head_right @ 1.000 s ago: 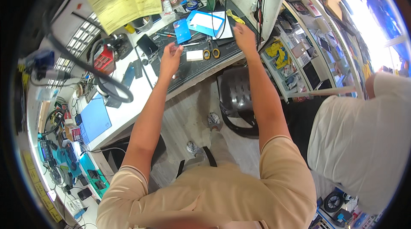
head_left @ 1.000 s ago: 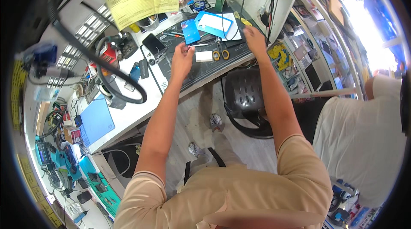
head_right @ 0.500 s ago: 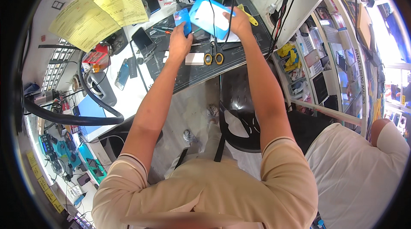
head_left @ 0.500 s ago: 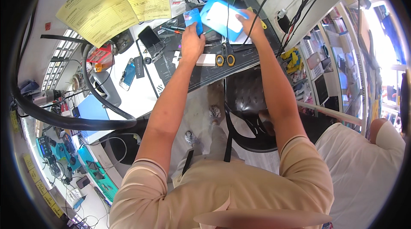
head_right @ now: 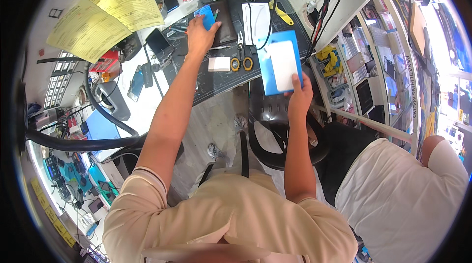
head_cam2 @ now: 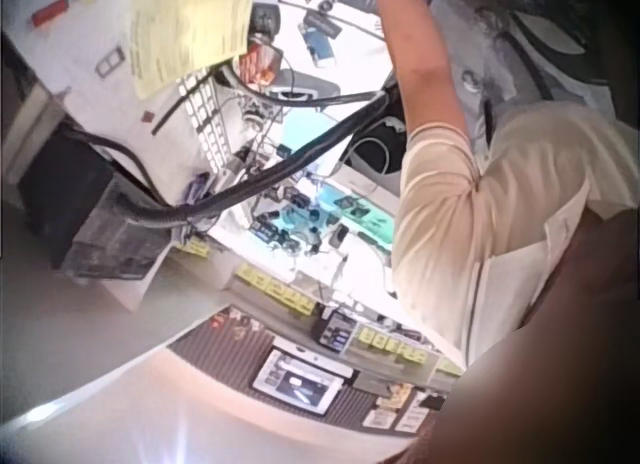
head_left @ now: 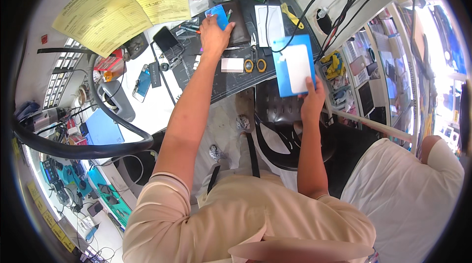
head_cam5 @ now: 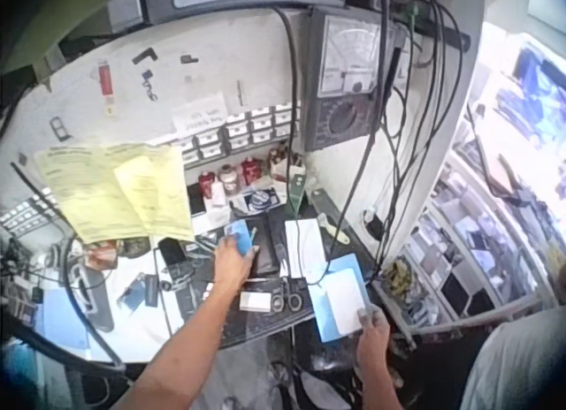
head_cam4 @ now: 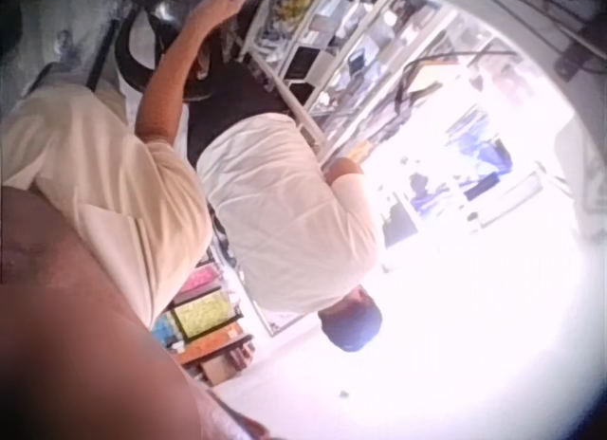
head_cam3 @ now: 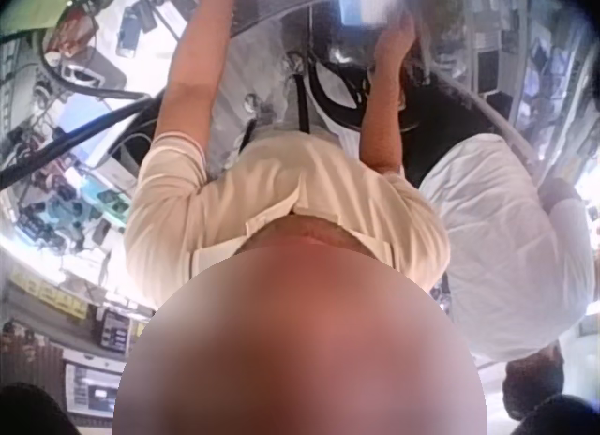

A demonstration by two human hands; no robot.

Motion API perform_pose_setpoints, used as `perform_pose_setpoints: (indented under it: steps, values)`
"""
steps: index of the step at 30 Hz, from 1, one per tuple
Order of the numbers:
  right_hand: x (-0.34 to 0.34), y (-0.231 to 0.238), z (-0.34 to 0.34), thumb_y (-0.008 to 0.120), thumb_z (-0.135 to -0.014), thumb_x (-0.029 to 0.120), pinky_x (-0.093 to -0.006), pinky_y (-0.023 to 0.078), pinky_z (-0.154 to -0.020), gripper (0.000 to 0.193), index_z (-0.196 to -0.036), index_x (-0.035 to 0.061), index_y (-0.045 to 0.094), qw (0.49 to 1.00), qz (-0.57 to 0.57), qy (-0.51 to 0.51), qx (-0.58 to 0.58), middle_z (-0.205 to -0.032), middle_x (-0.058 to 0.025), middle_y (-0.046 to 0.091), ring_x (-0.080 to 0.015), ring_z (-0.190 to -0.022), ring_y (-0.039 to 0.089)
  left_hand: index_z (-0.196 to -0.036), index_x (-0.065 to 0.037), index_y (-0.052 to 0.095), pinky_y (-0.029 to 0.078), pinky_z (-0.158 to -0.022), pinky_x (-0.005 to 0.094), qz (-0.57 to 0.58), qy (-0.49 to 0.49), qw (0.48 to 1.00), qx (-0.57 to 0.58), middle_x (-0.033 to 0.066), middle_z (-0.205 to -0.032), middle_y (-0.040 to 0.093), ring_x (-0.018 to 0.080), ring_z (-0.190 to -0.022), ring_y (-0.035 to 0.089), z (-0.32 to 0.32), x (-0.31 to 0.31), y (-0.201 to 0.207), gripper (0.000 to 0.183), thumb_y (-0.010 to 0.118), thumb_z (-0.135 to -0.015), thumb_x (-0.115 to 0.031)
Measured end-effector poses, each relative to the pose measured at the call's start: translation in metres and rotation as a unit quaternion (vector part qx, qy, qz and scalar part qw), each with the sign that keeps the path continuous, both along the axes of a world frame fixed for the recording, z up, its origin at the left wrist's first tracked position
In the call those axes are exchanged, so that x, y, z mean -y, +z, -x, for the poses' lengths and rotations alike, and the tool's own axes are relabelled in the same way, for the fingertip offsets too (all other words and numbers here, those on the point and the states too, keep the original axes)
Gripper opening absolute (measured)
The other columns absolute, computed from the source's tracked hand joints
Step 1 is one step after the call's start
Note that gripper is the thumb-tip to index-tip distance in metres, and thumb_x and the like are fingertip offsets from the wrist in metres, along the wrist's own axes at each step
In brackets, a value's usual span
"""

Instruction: The person receives cash from a customer, counts and sorts the banknotes, and places them into a cash drawer. They then write in a ledger and handle a small plastic-wrapped item, placing it on a shelf.

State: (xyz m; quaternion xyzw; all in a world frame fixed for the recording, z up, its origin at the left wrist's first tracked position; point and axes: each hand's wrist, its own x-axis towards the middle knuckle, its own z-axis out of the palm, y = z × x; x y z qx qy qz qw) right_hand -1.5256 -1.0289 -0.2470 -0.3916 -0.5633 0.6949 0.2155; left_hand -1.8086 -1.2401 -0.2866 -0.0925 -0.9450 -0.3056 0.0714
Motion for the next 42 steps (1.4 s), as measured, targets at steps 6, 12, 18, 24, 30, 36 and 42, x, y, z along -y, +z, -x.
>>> perform_pose_setpoints:
  steps: [6, 12, 18, 24, 30, 36, 42]
  values:
    - [0.029, -0.004, -0.046, 0.070, -0.101, 0.026, -0.0225, 0.047, -0.057, 0.036, -0.126, 0.0007, 0.064, 0.993, 0.080, 0.066, 0.065, -0.095, -0.0021, 0.069, -0.0076, -0.073, 0.061, -0.110, -0.003, 0.075, 0.052, -0.096, 0.0447, -0.032, -0.016, 0.999, 0.006, 0.0218, -0.107, 0.073, 0.0386, -0.104, 0.069, 0.011, 0.023, 0.012, 0.028, 0.069, -0.091, -0.023]
    - [0.085, 0.018, -0.024, 0.068, -0.102, 0.023, -0.0254, 0.045, -0.060, 0.040, -0.133, 0.0015, 0.058, 0.955, 0.273, 0.099, -0.057, -0.098, -0.0013, 0.067, -0.0077, -0.073, 0.058, -0.102, 0.001, 0.069, 0.051, -0.080, 0.0342, -0.299, 0.053, 0.951, 0.050, 0.0090, -0.092, 0.071, 0.0195, -0.085, 0.065, -0.033, 0.046, 0.055, 0.026, 0.065, -0.098, -0.025]
    - [0.138, 0.039, 0.035, 0.066, -0.103, 0.020, -0.0236, 0.050, -0.056, 0.029, -0.125, 0.0005, 0.065, 0.962, 0.213, 0.149, -0.082, -0.091, -0.0016, 0.069, -0.0081, -0.068, 0.062, -0.139, -0.004, 0.052, 0.044, -0.104, 0.0372, -0.652, 0.000, 0.712, 0.260, 0.0082, -0.132, 0.060, 0.0195, -0.120, 0.057, -0.178, 0.071, 0.096, 0.047, 0.049, -0.109, -0.040]
    - [0.129, 0.037, 0.023, 0.064, -0.103, 0.013, -0.0240, 0.052, -0.062, 0.019, -0.110, -0.0038, 0.070, 0.943, -0.020, 0.331, 0.016, -0.091, -0.0056, 0.072, -0.0093, -0.072, 0.065, -0.149, 0.001, 0.044, 0.044, -0.108, 0.0367, -0.580, 0.106, 0.748, 0.305, 0.0099, -0.136, 0.057, 0.0194, -0.126, 0.056, -0.228, 0.102, 0.115, 0.059, 0.065, -0.104, -0.032]
    - [-0.002, -0.002, 0.125, 0.079, -0.090, 0.040, -0.0428, 0.053, -0.095, 0.064, -0.130, -0.0068, 0.061, 0.904, -0.393, 0.134, 0.106, -0.114, -0.0227, 0.069, -0.0311, -0.105, 0.068, -0.145, 0.004, 0.049, 0.045, -0.103, 0.0350, -0.544, 0.169, 0.757, 0.319, 0.0081, -0.132, 0.060, 0.0180, -0.121, 0.058, -0.262, 0.143, 0.108, 0.057, 0.068, -0.102, -0.029]
    - [-0.001, -0.048, 0.177, 0.081, -0.085, 0.038, -0.0479, 0.051, -0.098, 0.066, -0.129, -0.0072, 0.061, 0.804, -0.544, 0.150, 0.186, -0.113, -0.0281, 0.067, -0.0426, -0.110, 0.065, -0.143, 0.004, 0.051, 0.045, -0.103, 0.0343, -0.514, 0.193, 0.775, 0.312, 0.0082, -0.131, 0.061, 0.0179, -0.119, 0.059, -0.291, 0.163, 0.110, 0.056, 0.069, -0.101, -0.028]
    - [-0.037, -0.047, 0.178, 0.069, -0.095, 0.023, -0.0497, 0.053, -0.092, 0.032, -0.115, -0.0012, 0.069, 0.854, -0.475, 0.158, 0.145, -0.109, -0.0232, 0.070, -0.0426, -0.104, 0.067, -0.139, 0.005, 0.054, 0.044, -0.104, 0.0337, -0.491, 0.198, 0.788, 0.314, 0.0082, -0.131, 0.062, 0.0174, -0.118, 0.059, -0.307, 0.174, 0.115, 0.056, 0.070, -0.101, -0.032]
